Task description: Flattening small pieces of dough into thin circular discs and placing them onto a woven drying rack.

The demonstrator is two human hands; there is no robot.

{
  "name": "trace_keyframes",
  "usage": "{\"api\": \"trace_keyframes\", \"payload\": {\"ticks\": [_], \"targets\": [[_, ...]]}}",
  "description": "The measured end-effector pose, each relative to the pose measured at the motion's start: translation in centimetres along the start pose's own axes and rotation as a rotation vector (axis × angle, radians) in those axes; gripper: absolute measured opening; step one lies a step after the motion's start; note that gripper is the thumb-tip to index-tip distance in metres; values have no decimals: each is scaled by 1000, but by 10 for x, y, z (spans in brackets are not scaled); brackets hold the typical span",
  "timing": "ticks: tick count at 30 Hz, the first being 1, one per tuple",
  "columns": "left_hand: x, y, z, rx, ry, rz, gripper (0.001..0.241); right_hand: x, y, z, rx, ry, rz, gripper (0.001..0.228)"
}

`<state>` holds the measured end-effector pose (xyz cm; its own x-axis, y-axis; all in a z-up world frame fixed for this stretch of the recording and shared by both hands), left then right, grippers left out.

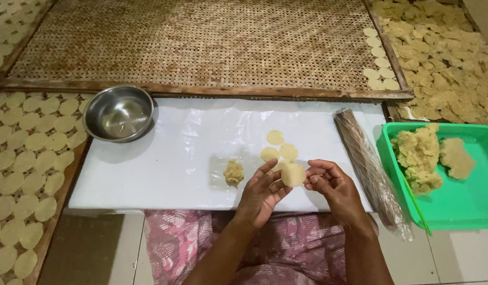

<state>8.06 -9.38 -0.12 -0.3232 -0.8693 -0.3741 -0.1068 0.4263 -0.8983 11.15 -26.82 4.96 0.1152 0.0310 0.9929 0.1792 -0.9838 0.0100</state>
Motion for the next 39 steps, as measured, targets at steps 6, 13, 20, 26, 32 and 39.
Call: {"api": "trace_keyframes", "payload": {"ticks": [6,13,20,26,32,39], "targets": [[-8,-18,4,-43,-24,92,56,-2,-1,8,53,21,-45,38],[-10,-33,19,20,10,140,50,10,-1,27,12,-100,87,38],[-17,-33,38,-16,-4,355,45,8,21,61,94,-31,-2,40],[-69,-8,32,-157,-181,829,41,50,87,113,13,-64,-230,37],[-91,124,9,-405,-443,854,37,114,199,223,-304,101,-687,32],[-36,363,25,-67,-281,1419,41,80,245,361,-399,27,-542,31]]}}
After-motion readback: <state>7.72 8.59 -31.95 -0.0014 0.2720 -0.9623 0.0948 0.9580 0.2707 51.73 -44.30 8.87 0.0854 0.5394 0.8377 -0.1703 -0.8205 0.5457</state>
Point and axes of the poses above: each hand's wrist, its own z-axis towards the middle knuckle, its own y-axis out of the back of the hand, x = y × z, the point moved 9 cm from there along z, towards the middle knuckle, and after that the axes turned 2 degrees about y, right-handed, at the moved point
